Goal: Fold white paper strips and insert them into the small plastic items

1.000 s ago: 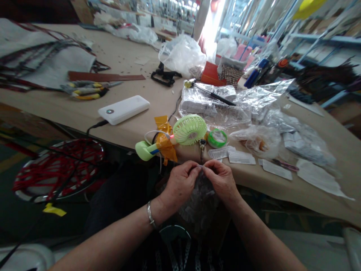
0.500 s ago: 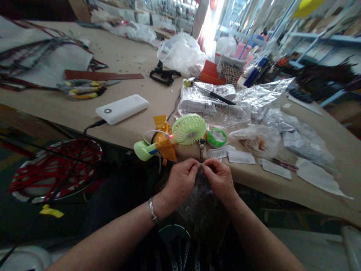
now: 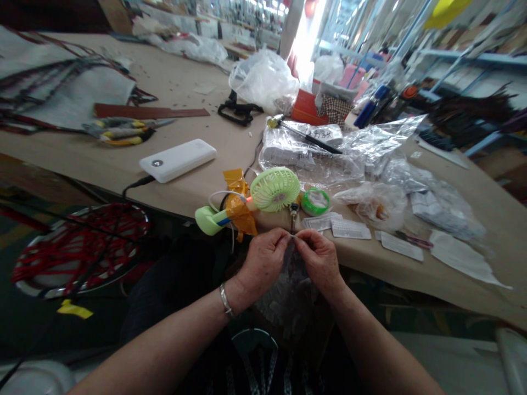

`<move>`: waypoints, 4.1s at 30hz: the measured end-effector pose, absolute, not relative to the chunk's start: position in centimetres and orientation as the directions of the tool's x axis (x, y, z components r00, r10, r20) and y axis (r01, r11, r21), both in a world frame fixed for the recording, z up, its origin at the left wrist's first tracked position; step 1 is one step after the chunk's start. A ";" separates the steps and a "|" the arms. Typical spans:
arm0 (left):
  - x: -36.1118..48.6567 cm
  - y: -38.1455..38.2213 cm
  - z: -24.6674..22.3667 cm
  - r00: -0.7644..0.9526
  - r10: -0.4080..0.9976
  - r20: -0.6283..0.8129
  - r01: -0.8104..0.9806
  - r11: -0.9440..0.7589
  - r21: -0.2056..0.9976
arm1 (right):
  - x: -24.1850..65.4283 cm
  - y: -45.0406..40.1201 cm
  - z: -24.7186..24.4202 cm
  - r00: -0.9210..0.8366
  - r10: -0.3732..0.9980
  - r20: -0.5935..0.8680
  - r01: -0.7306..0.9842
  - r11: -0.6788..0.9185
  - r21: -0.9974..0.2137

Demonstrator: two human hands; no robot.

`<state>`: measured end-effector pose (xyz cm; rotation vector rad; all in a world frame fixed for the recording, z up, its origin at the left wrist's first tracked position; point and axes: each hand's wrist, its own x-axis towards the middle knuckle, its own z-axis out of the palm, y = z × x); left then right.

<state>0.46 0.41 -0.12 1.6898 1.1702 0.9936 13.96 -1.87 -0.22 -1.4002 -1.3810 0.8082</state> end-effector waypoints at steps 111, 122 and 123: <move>4.9 -3.6 0.8 0.603 0.602 -0.524 -0.298 0.779 0.552 | 19.6 -10.1 -0.6 -0.156 0.738 0.656 0.653 0.575 -0.492; 4.3 -3.7 -0.1 0.497 0.673 -0.548 -0.430 0.739 0.518 | 16.4 -9.7 -1.5 -0.334 0.755 0.564 0.746 0.577 -0.331; 4.3 -3.7 -0.1 0.492 0.677 -0.547 -0.441 0.736 0.514 | 16.3 -9.8 -1.5 -0.329 0.761 0.559 0.760 0.564 -0.321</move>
